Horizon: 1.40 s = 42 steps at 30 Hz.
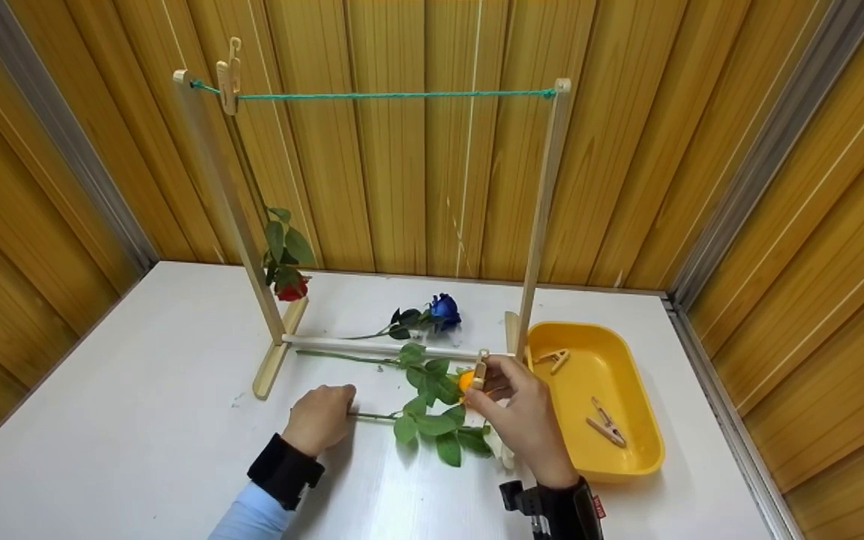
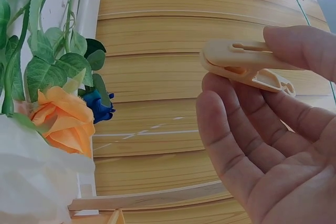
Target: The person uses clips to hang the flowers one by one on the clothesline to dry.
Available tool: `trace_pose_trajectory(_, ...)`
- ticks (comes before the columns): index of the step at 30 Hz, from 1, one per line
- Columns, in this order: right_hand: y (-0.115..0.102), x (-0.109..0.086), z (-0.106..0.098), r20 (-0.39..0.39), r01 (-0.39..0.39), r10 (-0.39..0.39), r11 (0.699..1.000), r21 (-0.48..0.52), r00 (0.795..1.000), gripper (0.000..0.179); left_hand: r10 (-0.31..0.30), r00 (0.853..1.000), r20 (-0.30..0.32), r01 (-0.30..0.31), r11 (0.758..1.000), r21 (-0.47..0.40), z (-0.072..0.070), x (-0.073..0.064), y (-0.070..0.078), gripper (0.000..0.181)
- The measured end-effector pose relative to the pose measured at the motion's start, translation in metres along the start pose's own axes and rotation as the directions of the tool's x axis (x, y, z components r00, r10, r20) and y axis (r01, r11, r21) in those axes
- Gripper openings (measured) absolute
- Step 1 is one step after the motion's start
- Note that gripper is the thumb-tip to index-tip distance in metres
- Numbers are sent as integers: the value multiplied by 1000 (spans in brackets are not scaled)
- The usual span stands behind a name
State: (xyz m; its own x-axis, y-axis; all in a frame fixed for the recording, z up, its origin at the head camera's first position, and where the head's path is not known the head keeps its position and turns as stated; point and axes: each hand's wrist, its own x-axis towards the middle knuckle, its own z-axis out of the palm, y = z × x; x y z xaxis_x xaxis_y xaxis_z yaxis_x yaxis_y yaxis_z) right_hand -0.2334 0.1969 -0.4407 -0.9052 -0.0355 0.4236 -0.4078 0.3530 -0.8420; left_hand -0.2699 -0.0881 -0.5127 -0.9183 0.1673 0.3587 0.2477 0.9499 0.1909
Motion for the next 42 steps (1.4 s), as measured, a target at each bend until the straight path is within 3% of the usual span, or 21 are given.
trace_pose_trajectory(6,-1,1,0,2,-9,9,1000,-9,1000,31,-5,998,-55,3,999,-44,-2,4,1,13)
trace_pose_trajectory(15,0,-1,0,2,12,-12,1000,-5,1000,32,-63,985,-160,28,977,-210,-19,6,9,18)
trace_pose_trajectory(18,1,-2,0,3,16,-16,1000,9,1000,31,-93,967,-236,30,966,-256,-24,8,13,17)
trace_pose_trajectory(21,1,-2,-1,4,15,-15,1000,16,1000,31,-118,937,-328,15,953,-301,-28,11,14,18)
trace_pose_trajectory(28,1,-1,0,7,24,-24,1000,14,1000,32,-131,872,-472,-84,910,-407,-33,16,13,24)
trace_pose_trajectory(32,1,0,0,9,23,-23,1000,9,1000,31,-137,844,-518,-131,885,-447,-38,18,14,16)
trace_pose_trajectory(37,1,0,-1,7,17,-17,1000,7,1000,31,-144,827,-543,-193,834,-516,-44,19,15,5)
trace_pose_trajectory(42,1,-1,-2,-1,14,-14,1000,19,1000,31,-155,802,-577,-248,792,-558,-49,26,20,13)
